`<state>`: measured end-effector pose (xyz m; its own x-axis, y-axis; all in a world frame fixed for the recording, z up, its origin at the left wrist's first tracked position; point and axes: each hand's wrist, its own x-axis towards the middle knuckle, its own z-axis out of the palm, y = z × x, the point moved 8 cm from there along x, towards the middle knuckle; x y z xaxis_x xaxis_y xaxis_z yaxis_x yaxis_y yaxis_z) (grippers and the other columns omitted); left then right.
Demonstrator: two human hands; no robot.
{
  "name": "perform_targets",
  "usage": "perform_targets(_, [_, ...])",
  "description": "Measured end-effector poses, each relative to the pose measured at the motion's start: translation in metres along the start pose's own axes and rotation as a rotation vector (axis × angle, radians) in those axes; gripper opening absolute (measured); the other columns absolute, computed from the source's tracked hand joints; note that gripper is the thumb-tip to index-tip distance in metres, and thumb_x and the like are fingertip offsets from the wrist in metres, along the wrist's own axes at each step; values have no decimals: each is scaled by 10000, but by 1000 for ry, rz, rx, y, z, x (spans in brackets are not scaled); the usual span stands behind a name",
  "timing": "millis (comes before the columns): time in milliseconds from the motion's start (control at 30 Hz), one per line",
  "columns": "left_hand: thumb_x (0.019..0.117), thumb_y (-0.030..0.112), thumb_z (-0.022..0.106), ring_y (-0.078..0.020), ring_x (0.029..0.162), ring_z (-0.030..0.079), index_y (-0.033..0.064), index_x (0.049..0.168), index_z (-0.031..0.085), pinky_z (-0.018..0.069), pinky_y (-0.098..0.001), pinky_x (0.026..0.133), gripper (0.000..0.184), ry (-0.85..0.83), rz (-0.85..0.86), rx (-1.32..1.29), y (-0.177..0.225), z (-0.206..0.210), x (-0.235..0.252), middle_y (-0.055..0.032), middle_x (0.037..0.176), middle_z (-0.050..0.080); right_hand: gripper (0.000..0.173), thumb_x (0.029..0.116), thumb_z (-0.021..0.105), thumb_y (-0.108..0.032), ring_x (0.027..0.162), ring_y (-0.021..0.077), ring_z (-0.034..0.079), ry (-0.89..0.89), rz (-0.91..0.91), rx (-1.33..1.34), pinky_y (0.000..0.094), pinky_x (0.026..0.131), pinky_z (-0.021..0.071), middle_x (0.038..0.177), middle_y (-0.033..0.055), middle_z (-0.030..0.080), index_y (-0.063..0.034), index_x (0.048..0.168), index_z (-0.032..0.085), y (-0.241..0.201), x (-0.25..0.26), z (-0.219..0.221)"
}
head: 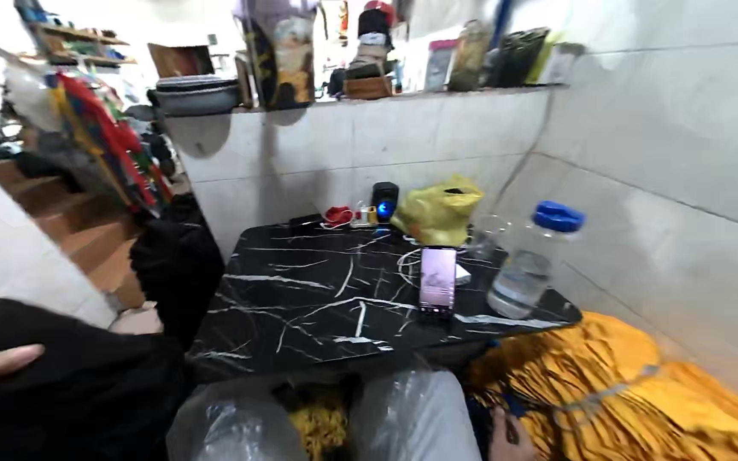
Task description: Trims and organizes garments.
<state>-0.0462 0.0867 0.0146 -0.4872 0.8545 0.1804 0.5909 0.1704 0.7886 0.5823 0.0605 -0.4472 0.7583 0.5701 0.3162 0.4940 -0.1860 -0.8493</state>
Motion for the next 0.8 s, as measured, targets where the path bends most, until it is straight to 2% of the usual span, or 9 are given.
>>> perform_targets(67, [870,49,777,-289,1002,653,-105,1241,597,523,-508,916,440,-173,207,180,-6,39,68,-267,1105,662,318,1022,594,-170,870,291,715,155,-225,74,429,857,581,915,259,712,123,986,710,-66,18,-13])
perform_targets(133, [813,297,879,-403,1007,665,2,1198,677,510,-659,872,525,-276,301,324,3,111,119,-243,1071,694,312,1010,588,-201,858,200,700,153,-407,183,341,813,589,921,190,714,82,1003,719,-126,38,-16])
perform_targets(200, [806,448,851,-455,1126,627,27,1278,669,474,-700,943,658,-409,331,416,23,202,134,-255,1187,671,362,1002,606,-252,997,187,707,-11,-491,241,348,863,604,1107,161,721,41,1199,687,-178,59,-4])
perform_targets(300, [831,469,805,-464,1218,591,25,1354,618,453,-695,1008,711,-611,337,371,26,341,127,-276,1289,631,575,957,684,-279,1132,187,690,-216,-544,188,412,893,622,1341,88,659,-75,1468,518,-223,84,32])
perform_targets(400, [814,461,811,-438,1143,636,28,1265,653,489,-672,972,645,-724,297,335,0,441,112,-256,1192,674,724,929,729,-300,1127,193,698,-322,-569,54,476,923,604,1401,6,638,-169,1560,400,-240,94,67])
perform_targets(500, [928,538,697,-407,1110,662,94,1368,586,503,-637,960,635,-787,318,194,14,449,83,-227,1189,688,770,920,731,-316,1027,224,729,-382,-549,-43,507,884,604,1348,11,668,-194,1582,356,-243,98,88])
perform_targets(633, [1075,398,500,-274,1034,727,161,1512,423,600,-443,911,503,-1069,346,-305,28,377,63,-143,1273,681,829,884,766,-272,925,242,749,-295,-597,5,521,764,629,1469,30,592,-207,1598,349,-249,96,84])
perform_targets(733, [1051,463,517,-184,1240,629,228,1393,607,510,-472,1066,425,-751,624,9,-32,325,108,0,1360,651,720,911,747,-266,1011,197,730,-261,-568,149,450,800,641,1486,48,569,-154,1547,431,-259,81,81])
perform_targets(800, [1019,574,495,-340,1452,427,329,1438,596,318,-655,1158,496,-581,668,320,-86,319,112,-60,1544,511,526,953,709,-270,1052,185,713,-301,-569,209,410,838,634,1357,83,644,-98,1428,559,-278,58,87])
